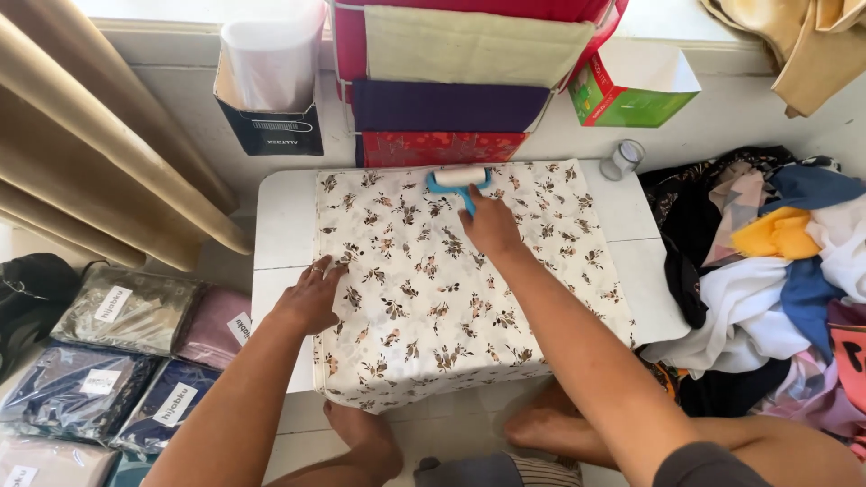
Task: Picking up a garment, cleaning it with a lint roller, and folding it neatly on a surface.
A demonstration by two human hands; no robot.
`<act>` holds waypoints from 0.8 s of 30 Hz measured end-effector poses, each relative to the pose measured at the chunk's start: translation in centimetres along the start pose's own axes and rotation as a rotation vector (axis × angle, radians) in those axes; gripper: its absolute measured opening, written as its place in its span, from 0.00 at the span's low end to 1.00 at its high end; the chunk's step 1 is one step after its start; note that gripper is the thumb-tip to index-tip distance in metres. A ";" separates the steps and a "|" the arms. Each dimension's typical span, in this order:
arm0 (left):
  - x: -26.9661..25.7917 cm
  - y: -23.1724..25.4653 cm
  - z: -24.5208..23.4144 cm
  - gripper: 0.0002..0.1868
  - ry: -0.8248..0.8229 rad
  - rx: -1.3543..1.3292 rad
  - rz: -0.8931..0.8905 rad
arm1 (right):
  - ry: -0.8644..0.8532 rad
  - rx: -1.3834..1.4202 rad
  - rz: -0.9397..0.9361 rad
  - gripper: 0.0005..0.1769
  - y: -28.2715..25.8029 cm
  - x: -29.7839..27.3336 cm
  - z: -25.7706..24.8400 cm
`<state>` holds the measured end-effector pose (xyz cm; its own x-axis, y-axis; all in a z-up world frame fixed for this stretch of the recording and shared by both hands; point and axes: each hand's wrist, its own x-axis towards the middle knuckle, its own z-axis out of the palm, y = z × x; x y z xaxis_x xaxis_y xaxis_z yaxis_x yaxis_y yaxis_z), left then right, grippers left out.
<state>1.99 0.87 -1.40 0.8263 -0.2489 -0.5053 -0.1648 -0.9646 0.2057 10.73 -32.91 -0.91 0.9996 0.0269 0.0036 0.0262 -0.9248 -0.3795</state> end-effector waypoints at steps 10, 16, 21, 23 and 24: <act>-1.2 0.6 -0.4 0.54 -0.046 -0.014 -0.002 | -0.163 0.171 0.117 0.29 -2.9 -19.7 -6.7; -1.3 0.2 -0.1 0.62 -0.110 0.016 -0.055 | -0.325 -0.008 0.182 0.32 -2.2 -25.8 -7.6; -0.9 -0.1 0.3 0.68 -0.208 -0.005 -0.093 | -0.642 -0.130 0.194 0.33 -7.0 -27.1 -7.6; -0.8 -0.2 0.3 0.68 -0.209 0.009 -0.088 | -0.616 -0.269 0.065 0.34 -8.0 -26.2 -6.0; -1.0 0.1 0.2 0.68 -0.208 0.008 -0.092 | -0.617 -0.268 0.060 0.34 -8.6 -24.7 -6.2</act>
<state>1.07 1.04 -1.05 0.7095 -0.1713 -0.6836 -0.0989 -0.9846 0.1441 -14.10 -27.97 8.03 0.8147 0.1102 -0.5693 0.0507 -0.9915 -0.1195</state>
